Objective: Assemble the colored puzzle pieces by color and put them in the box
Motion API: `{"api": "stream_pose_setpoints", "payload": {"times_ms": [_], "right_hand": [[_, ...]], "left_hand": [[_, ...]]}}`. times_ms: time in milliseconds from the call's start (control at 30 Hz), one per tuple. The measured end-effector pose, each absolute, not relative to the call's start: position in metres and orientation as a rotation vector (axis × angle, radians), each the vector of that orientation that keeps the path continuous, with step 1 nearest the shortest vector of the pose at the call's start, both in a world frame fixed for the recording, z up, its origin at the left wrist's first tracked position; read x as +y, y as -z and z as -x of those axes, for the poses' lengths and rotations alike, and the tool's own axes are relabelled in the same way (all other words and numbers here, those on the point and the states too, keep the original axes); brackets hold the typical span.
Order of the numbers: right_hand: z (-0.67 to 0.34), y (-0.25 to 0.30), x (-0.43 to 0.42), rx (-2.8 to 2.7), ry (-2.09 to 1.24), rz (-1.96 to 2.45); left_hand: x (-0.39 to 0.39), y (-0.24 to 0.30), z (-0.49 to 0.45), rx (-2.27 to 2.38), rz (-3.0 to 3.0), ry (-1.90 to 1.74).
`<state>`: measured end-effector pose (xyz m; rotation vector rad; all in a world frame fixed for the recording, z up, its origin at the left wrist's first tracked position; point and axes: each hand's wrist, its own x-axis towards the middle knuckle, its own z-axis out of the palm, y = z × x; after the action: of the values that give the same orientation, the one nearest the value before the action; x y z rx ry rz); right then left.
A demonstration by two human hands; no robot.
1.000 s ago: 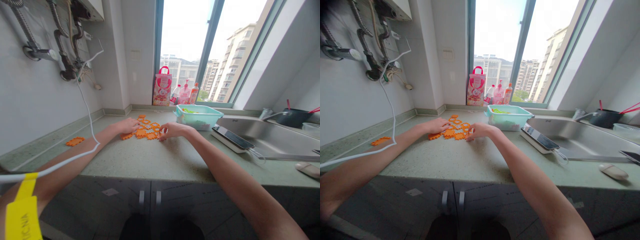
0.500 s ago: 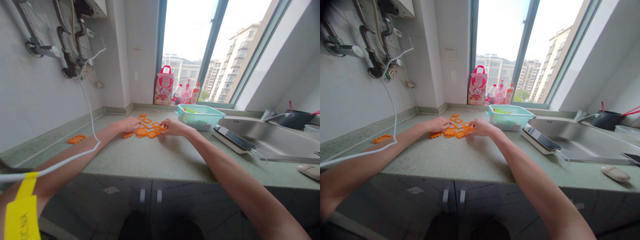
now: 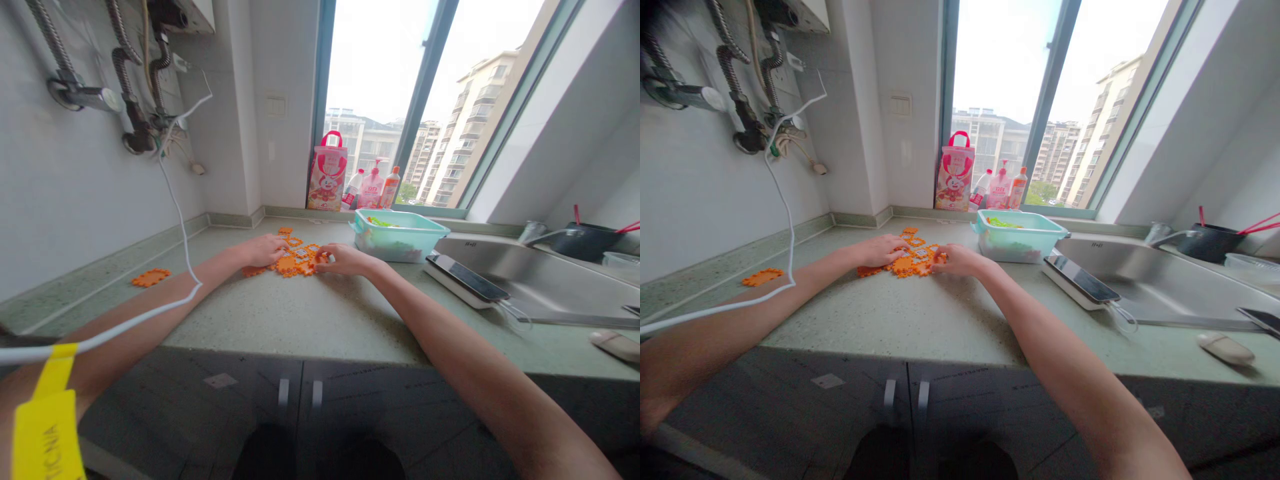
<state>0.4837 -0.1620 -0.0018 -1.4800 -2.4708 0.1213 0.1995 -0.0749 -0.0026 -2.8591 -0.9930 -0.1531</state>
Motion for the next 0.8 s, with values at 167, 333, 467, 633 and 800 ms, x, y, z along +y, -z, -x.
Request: {"api": "stream_pose_setpoints", "payload": {"times_ms": [167, 333, 467, 633, 800], "right_hand": [[-0.488, 0.001, -0.16, -2.457, -0.176, 1.486], [-0.489, -0.002, -0.161, -2.455, -0.19, 1.494], [-0.489, -0.003, -0.163, -2.466, -0.176, 1.494], [-0.49, 0.0, -0.161, -2.456, -0.151, 1.473], [-0.49, -0.001, -0.164, -2.409, -0.169, 1.526]], "left_hand": [[-0.081, 0.006, -0.207, -0.841, 2.983, 0.273], [-0.092, 0.002, -0.212, -0.855, 3.072, 0.199], [-0.093, 0.002, -0.213, -0.866, 3.076, 0.196], [-0.09, 0.003, -0.214, -0.861, 3.078, 0.209], [-0.091, 0.003, -0.214, -0.87, 3.084, 0.212]]}}
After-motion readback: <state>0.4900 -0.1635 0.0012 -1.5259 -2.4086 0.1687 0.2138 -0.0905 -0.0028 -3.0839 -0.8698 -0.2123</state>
